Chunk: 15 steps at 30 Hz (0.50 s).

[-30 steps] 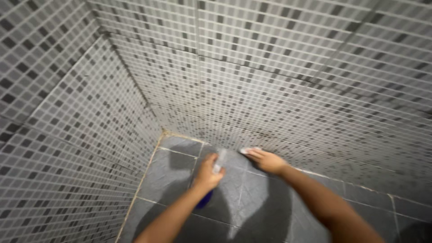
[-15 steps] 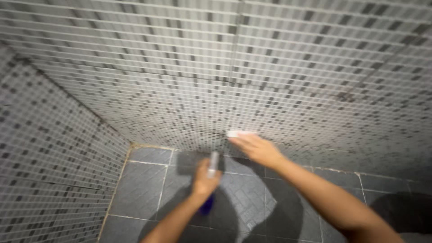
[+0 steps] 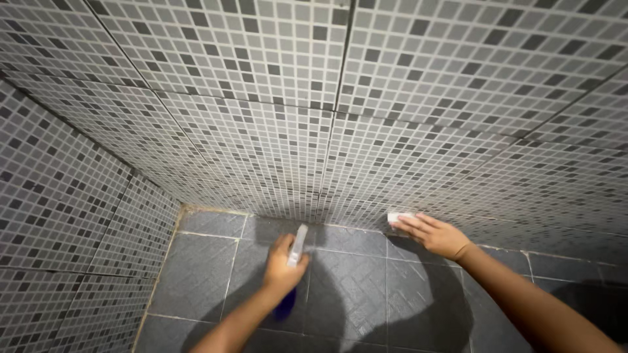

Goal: The person sprays a cleaning solution onto the tiled bathroom walls and scrubs the surface with a sponge. They move along the wall, repeatedly spraying and scrubbing different sections to clean the tiles.

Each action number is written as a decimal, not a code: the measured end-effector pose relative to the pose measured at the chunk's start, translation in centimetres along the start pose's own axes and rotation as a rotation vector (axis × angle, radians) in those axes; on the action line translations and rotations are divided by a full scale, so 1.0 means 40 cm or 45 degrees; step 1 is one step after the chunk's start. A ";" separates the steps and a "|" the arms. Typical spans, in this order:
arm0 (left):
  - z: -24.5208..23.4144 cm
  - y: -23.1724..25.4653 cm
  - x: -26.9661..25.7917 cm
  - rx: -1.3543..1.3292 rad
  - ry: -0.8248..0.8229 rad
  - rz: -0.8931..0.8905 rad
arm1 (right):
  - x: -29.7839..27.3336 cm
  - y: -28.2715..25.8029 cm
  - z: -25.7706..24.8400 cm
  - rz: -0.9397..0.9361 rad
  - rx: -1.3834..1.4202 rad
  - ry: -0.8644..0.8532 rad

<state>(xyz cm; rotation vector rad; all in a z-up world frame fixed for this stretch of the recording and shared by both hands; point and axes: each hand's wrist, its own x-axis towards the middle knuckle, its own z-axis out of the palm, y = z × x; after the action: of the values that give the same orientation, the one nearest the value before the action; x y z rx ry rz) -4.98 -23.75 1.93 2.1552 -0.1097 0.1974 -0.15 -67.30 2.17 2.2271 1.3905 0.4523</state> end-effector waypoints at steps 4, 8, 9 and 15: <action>-0.001 -0.008 -0.013 -0.050 -0.075 -0.056 | 0.189 -0.021 0.001 0.250 0.206 0.030; -0.010 0.001 -0.005 -0.030 -0.056 0.025 | 0.368 -0.095 0.036 -0.128 -0.071 0.077; -0.011 0.007 -0.004 -0.016 -0.056 0.033 | 0.368 -0.100 0.045 -0.104 -0.022 0.101; -0.048 0.023 -0.008 -0.050 0.016 0.131 | 0.143 -0.053 -0.003 -0.188 0.258 -0.959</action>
<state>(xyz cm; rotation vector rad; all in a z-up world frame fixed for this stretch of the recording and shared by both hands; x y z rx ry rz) -5.63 -22.66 3.68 2.1107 -0.2160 0.2663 0.66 -61.32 1.26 2.0777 1.1884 -0.5550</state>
